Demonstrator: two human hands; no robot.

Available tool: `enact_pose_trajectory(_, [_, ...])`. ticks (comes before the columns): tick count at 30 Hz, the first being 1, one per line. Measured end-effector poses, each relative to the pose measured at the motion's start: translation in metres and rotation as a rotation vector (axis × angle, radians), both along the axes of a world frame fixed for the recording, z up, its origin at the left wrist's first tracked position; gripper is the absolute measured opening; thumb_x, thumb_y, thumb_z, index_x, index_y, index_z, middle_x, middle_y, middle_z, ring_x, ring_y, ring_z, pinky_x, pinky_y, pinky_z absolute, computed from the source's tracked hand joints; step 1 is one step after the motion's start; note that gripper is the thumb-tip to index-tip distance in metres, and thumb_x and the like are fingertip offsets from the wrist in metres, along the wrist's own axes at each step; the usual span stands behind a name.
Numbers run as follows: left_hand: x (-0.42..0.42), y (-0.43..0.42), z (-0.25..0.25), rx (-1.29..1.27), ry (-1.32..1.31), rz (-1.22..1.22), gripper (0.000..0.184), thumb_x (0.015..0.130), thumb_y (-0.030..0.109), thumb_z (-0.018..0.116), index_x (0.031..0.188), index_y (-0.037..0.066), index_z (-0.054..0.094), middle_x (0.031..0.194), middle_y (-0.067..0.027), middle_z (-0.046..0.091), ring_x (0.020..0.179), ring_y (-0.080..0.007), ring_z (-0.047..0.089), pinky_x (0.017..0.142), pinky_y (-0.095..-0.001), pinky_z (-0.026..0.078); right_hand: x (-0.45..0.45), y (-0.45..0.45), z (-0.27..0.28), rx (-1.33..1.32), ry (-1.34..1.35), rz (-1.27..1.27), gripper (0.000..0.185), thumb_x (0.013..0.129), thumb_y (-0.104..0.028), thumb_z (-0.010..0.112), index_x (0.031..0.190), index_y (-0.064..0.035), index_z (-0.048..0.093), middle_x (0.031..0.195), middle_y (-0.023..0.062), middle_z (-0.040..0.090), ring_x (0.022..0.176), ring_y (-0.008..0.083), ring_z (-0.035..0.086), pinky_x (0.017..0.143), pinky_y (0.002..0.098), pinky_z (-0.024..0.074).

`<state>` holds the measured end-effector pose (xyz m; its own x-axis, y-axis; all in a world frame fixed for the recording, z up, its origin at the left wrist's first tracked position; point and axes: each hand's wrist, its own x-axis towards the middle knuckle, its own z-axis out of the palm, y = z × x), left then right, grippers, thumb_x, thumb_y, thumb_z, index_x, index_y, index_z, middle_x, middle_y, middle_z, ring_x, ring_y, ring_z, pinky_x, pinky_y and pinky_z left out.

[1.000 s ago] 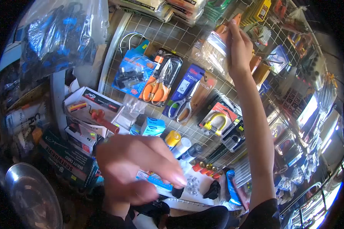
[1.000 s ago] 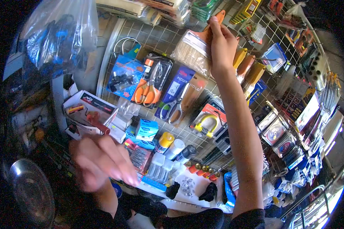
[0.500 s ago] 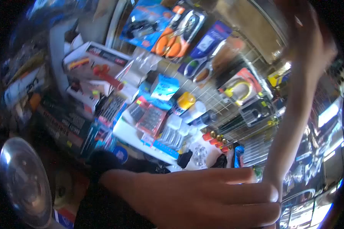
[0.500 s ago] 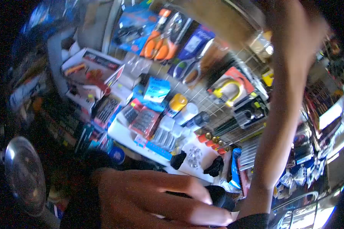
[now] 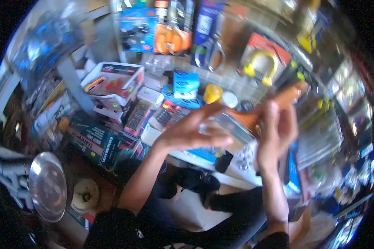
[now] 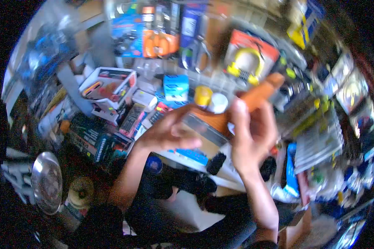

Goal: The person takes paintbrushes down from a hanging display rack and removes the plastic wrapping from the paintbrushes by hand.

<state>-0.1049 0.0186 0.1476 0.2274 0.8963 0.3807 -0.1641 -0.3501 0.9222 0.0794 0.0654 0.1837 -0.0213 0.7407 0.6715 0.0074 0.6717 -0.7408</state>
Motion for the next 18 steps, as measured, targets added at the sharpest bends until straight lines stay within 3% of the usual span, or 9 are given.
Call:
enact_pose_trajectory(2, [0.003, 0.016, -0.058, -0.24, 0.067, 0.046, 0.046, 0.089, 0.017, 0.07, 0.127, -0.002, 0.053, 0.121, -0.0109, 0.062, 0.102, -0.02, 0.064, 0.086, -0.0338, 0.054, 0.0, 0.017, -0.031, 0.058, -0.231, 0.016, 0.024, 0.092, -0.017, 0.067, 0.11, -0.0014, 0.061, 0.086, 0.0044, 0.066, 0.077, 0.0115, 0.061, 0.072, 0.0273, 0.049])
enact_pose_trajectory(4, [0.025, 0.02, -0.093, -0.261, -0.245, 0.042, 0.04, 0.091, 0.012, 0.067, 0.125, -0.003, 0.053, 0.109, -0.011, 0.067, 0.094, -0.0201, 0.067, 0.08, -0.0336, 0.057, 0.009, 0.043, -0.063, 0.341, -0.355, 0.101, 0.026, 0.091, -0.018, 0.067, 0.11, -0.0011, 0.062, 0.089, 0.0089, 0.067, 0.081, 0.0151, 0.064, 0.075, 0.0288, 0.0493])
enact_pose_trajectory(6, [0.025, 0.022, -0.109, -0.283, -0.149, 0.111, 0.037, 0.092, 0.014, 0.064, 0.123, -0.003, 0.054, 0.11, -0.0136, 0.066, 0.095, -0.0224, 0.068, 0.077, -0.0352, 0.058, 0.04, 0.055, -0.096, 0.127, -0.304, 0.074, 0.026, 0.092, -0.02, 0.066, 0.109, 0.0, 0.063, 0.093, 0.0119, 0.068, 0.081, 0.0169, 0.065, 0.077, 0.0294, 0.0494])
enact_pose_trajectory(8, [0.017, 0.026, -0.119, -0.318, -0.107, 0.207, 0.034, 0.093, 0.016, 0.063, 0.12, -0.004, 0.055, 0.108, -0.0146, 0.067, 0.09, -0.023, 0.069, 0.075, -0.0351, 0.058, 0.082, 0.079, -0.128, -0.118, -0.427, -0.067, 0.025, 0.093, -0.019, 0.064, 0.109, -0.0001, 0.064, 0.091, 0.0124, 0.068, 0.081, 0.0201, 0.066, 0.076, 0.0306, 0.0504])
enact_pose_trajectory(12, [0.026, 0.039, -0.122, -0.228, -0.183, 0.254, 0.034, 0.097, 0.024, 0.057, 0.114, -0.006, 0.058, 0.099, -0.0166, 0.069, 0.08, -0.0256, 0.071, 0.068, -0.0341, 0.057, 0.16, 0.111, -0.184, -0.1, -1.006, -0.143, 0.036, 0.089, -0.032, 0.068, 0.11, -0.0025, 0.065, 0.105, 0.0175, 0.065, 0.102, 0.032, 0.063, 0.089, 0.0403, 0.0483])
enact_pose_trajectory(13, [0.028, 0.041, -0.123, -0.233, -0.187, 0.254, 0.033, 0.097, 0.023, 0.057, 0.113, -0.006, 0.059, 0.099, -0.0165, 0.069, 0.079, -0.0258, 0.071, 0.068, -0.0341, 0.057, 0.17, 0.109, -0.19, -0.188, -1.083, -0.092, 0.044, 0.086, -0.037, 0.07, 0.115, -0.0043, 0.063, 0.113, 0.0186, 0.061, 0.112, 0.0329, 0.057, 0.097, 0.0419, 0.0433])
enact_pose_trajectory(16, [0.026, 0.044, -0.132, -0.257, -0.177, 0.24, 0.032, 0.097, 0.019, 0.058, 0.118, -0.005, 0.056, 0.102, -0.0164, 0.069, 0.08, -0.0258, 0.07, 0.069, -0.0346, 0.057, 0.179, 0.1, -0.194, -0.225, -1.096, -0.061, 0.045, 0.086, -0.035, 0.071, 0.12, -0.0063, 0.061, 0.119, 0.016, 0.061, 0.12, 0.033, 0.052, 0.103, 0.0418, 0.0387])
enact_pose_trajectory(17, [0.027, 0.044, -0.136, -0.269, -0.167, 0.232, 0.034, 0.096, 0.017, 0.059, 0.122, -0.004, 0.052, 0.105, -0.0164, 0.068, 0.081, -0.0258, 0.07, 0.069, -0.0351, 0.058, 0.189, 0.102, -0.197, -0.133, -1.156, -0.158, 0.045, 0.085, -0.034, 0.071, 0.12, -0.0075, 0.061, 0.119, 0.0147, 0.06, 0.117, 0.033, 0.054, 0.102, 0.0421, 0.0397])
enact_pose_trajectory(18, [0.032, 0.045, -0.135, -0.28, -0.163, 0.228, 0.034, 0.096, 0.017, 0.059, 0.122, -0.004, 0.052, 0.105, -0.0164, 0.068, 0.081, -0.0258, 0.07, 0.069, -0.0351, 0.058, 0.199, 0.103, -0.197, -0.205, -1.133, -0.226, 0.045, 0.083, -0.031, 0.072, 0.119, -0.0073, 0.061, 0.117, 0.014, 0.06, 0.115, 0.0324, 0.055, 0.101, 0.0407, 0.0407])
